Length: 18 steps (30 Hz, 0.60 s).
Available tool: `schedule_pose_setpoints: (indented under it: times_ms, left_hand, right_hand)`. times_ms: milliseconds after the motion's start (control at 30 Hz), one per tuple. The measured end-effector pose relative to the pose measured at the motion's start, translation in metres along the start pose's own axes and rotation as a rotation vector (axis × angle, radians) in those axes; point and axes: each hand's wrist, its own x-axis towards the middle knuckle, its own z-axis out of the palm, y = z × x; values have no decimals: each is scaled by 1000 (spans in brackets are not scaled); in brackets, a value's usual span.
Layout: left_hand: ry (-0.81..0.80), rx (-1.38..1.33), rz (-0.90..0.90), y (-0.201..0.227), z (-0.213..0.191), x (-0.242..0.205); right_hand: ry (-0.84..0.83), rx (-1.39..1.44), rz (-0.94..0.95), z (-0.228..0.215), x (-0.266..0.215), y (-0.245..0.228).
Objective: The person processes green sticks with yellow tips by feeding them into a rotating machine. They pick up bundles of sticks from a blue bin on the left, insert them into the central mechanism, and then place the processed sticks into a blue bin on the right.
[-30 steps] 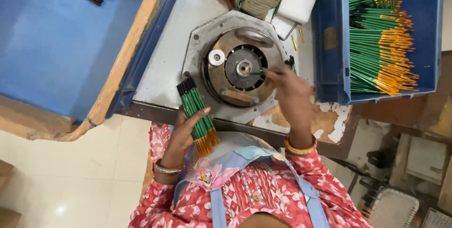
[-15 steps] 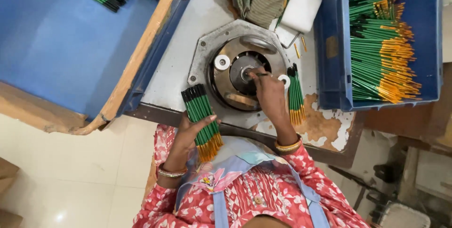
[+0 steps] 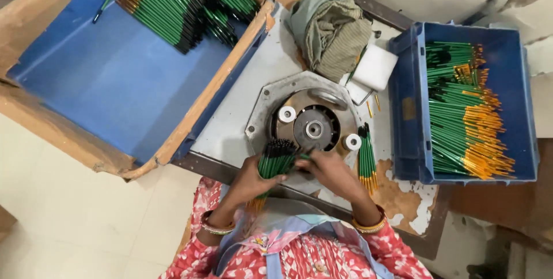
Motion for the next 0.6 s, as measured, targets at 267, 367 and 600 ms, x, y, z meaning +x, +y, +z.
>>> schedule_pose_setpoints:
  times_ms: [267,367,600]
  left_hand:
    - [96,-783,-409,-45,5,6]
    - [91,-885,-391,-58,8,-7]
    - [117,-842,-458,-74,7,-10]
  right_hand:
    - [404,-318,152,-15,33,20]
    - [393,-294,161,3,36,36]
    - [290,-245,141,7,35,48]
